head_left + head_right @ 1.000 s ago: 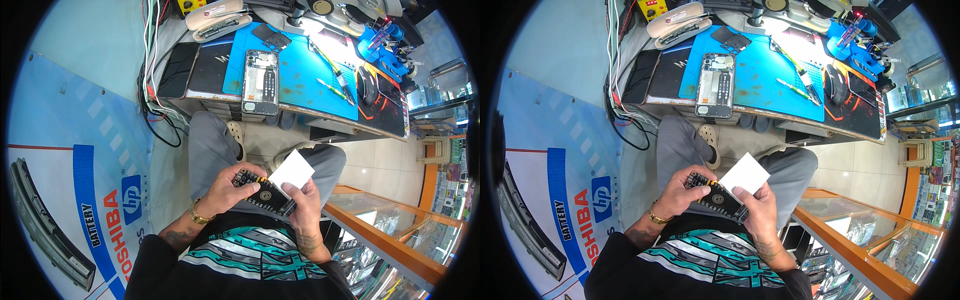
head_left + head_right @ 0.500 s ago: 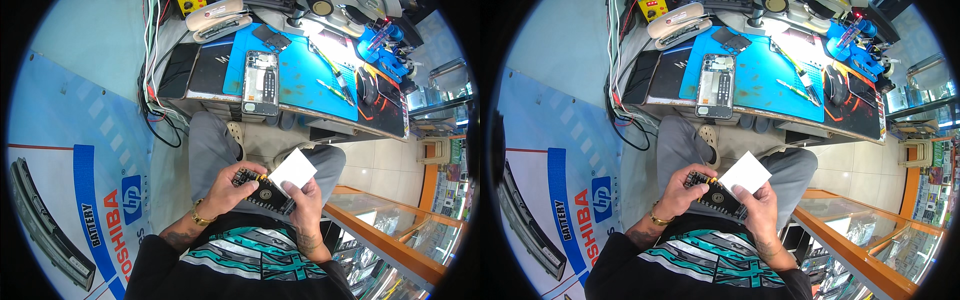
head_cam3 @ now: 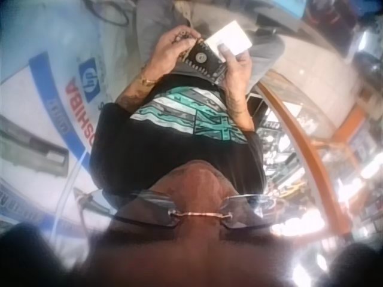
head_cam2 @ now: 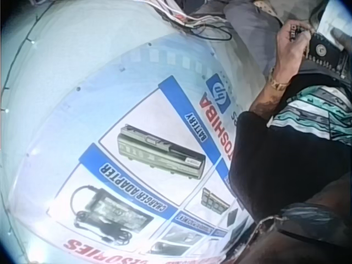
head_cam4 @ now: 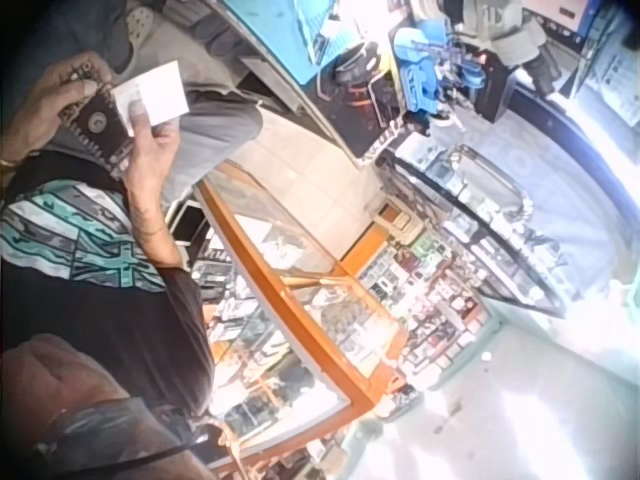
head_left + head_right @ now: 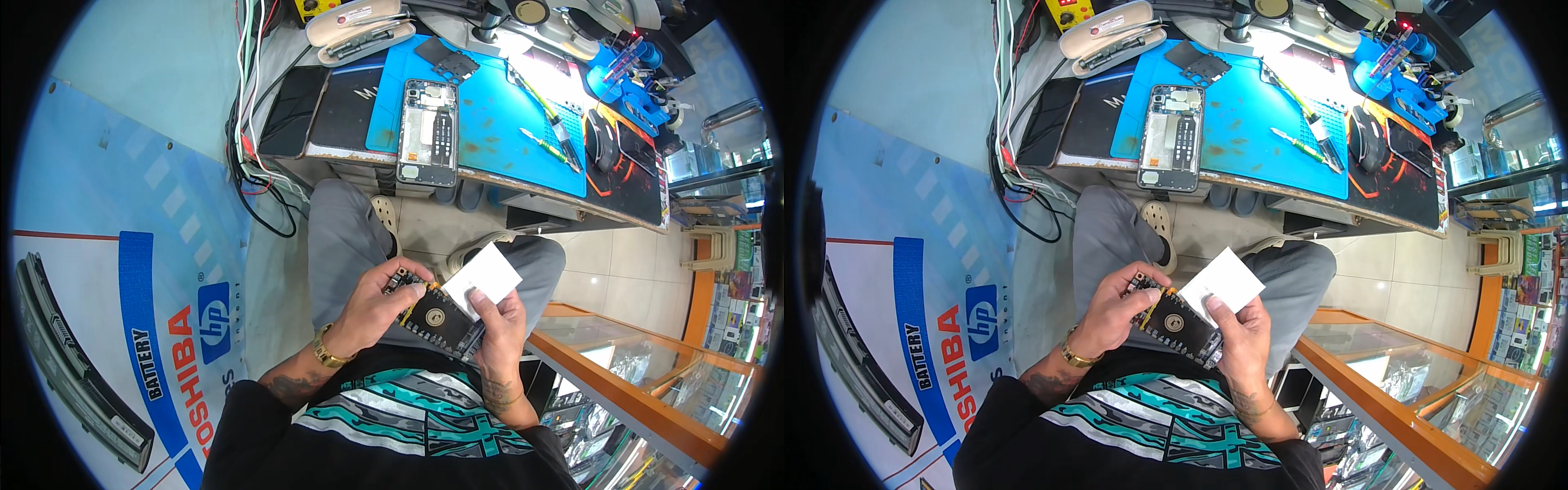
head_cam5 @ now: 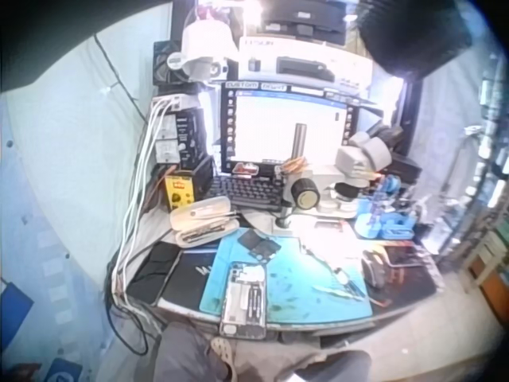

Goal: The person handles a circuit board and a battery, placing the battery onto the board while holding both over their lap, then moves them to a workbench to align components.

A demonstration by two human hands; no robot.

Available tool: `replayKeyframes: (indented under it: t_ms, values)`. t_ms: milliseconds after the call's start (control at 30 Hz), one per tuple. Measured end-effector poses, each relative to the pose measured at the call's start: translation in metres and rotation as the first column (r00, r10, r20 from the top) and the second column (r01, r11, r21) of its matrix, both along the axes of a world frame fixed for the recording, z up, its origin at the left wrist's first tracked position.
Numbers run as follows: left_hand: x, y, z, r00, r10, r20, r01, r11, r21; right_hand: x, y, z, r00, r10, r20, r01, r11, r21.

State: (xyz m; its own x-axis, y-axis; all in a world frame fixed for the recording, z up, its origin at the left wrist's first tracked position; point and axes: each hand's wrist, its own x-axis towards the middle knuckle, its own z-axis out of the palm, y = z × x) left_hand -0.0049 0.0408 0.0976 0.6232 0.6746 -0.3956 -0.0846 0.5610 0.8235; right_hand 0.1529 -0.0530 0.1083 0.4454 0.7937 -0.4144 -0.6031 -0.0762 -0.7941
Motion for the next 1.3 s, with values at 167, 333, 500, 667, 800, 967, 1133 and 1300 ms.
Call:
replayKeyframes:
  t_ms: [167,333,500,667,800,967,1133,1300]
  values:
    - [0.001,0.000,0.004,1.000,-0.001,-0.018,0.001,1.000,0.010,0.000,0.000,0.002,1.000,0.009,0.011,-0.009,1.000,-0.004]
    - [0.004,-0.001,0.002,0.998,0.027,-0.051,-0.025,0.999,0.048,0.000,-0.001,0.001,1.000,0.012,0.013,-0.012,1.000,0.001]
    - [0.005,-0.001,0.004,0.989,0.012,-0.149,0.014,0.985,0.171,0.001,-0.001,0.001,1.000,0.017,0.013,-0.017,1.000,-0.010]
    - [0.004,-0.007,-0.010,0.969,0.177,-0.171,-0.081,0.886,0.456,-0.001,0.000,0.003,0.999,0.046,0.028,-0.045,0.998,-0.037]
    - [0.008,-0.009,-0.010,0.959,0.274,-0.075,-0.225,0.894,0.386,-0.003,0.000,0.005,0.998,0.040,-0.046,-0.041,0.999,-0.036]
    - [-0.003,-0.003,-0.008,0.945,0.322,-0.050,-0.261,0.841,0.474,-0.009,0.015,0.008,0.995,0.084,0.058,-0.083,0.996,-0.020]
    - [-0.010,0.012,0.007,0.809,0.583,0.072,-0.511,0.638,0.576,-0.014,0.071,0.031,0.945,0.230,0.233,-0.244,0.969,0.034]
    - [-0.006,0.046,0.013,0.535,0.810,0.240,-0.784,0.370,0.498,-0.014,0.150,0.051,0.796,0.480,0.368,-0.521,0.853,0.015]
